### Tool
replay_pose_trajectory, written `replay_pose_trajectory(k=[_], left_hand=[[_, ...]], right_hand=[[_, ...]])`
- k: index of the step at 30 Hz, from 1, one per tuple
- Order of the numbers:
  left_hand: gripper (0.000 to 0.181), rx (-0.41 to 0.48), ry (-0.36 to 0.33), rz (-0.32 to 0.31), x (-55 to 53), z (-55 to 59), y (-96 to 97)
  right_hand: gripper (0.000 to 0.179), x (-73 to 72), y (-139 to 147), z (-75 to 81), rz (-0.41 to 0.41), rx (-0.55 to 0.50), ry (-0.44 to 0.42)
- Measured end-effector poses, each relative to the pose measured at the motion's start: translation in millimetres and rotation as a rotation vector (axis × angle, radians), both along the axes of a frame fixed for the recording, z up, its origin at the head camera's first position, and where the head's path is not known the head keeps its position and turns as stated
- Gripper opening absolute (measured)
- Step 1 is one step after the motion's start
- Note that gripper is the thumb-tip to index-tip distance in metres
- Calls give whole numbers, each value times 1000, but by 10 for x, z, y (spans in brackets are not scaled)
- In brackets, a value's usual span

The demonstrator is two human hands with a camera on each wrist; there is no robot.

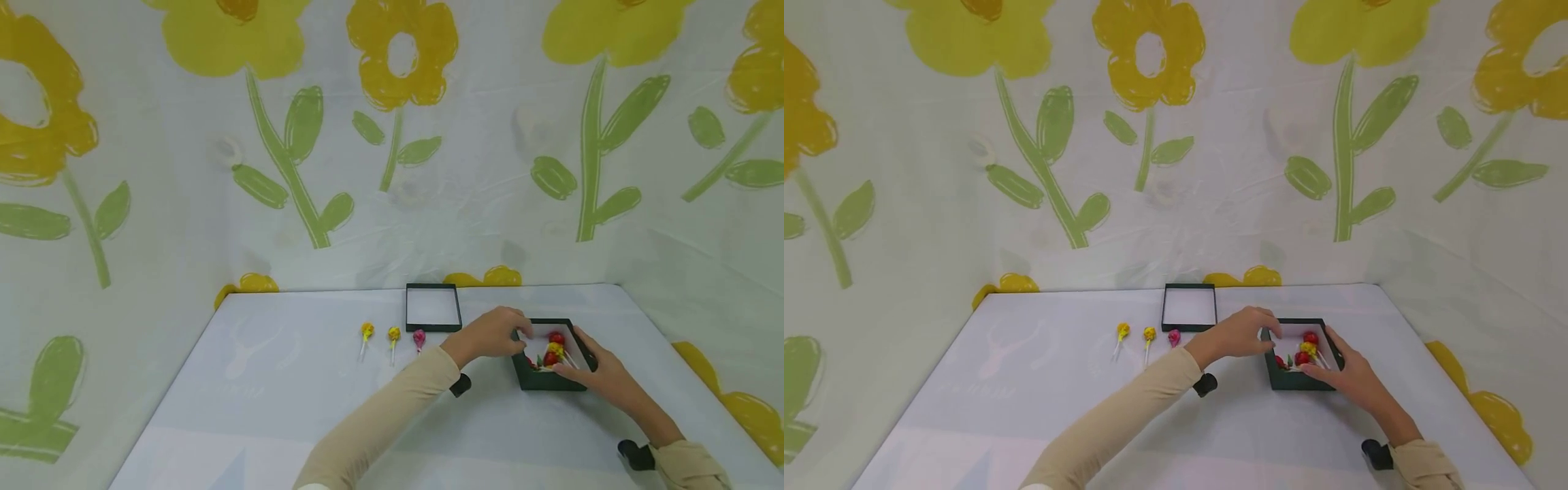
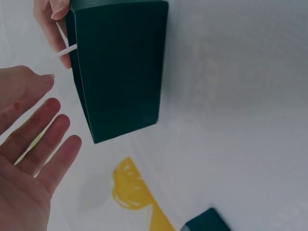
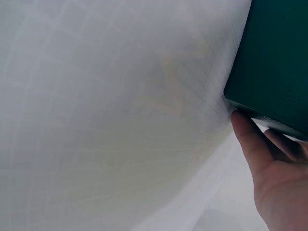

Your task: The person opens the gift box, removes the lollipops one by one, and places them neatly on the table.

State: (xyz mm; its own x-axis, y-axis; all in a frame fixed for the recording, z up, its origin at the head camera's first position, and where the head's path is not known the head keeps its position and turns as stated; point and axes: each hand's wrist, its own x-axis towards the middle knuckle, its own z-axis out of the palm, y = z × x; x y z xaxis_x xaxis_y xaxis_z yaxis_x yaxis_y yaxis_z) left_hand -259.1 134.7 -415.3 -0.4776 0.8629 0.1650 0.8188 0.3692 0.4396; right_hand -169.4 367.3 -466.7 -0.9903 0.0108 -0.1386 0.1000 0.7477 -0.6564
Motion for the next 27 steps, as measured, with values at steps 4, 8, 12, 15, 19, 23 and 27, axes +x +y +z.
replay_pose_trajectory(k=[4, 8, 12, 15, 19, 23, 27], left_hand=[[19, -37, 11, 1, -8, 20, 106], [22, -130, -4, 32, -24, 15, 246], [31, -304, -45, 98, -13, -42, 427], [22, -425, -39, 131, 29, -100, 569], [7, -539, 23, 167, 95, -166, 716], [18, -622, 99, 228, 137, -212, 784], [20, -637, 106, 251, 125, -235, 786]], right_hand=[[100, -9, -7, 18, 4, 3, 12], [99, -18, -19, 40, -1, 8, 15], [98, 4, -12, 50, -1, -5, 23], [97, 51, 15, 35, 0, -22, 28], [96, 85, 42, -7, 5, -34, 32], [95, 65, 27, -40, 13, -44, 44], [96, 22, -2, -48, 7, -31, 46]])
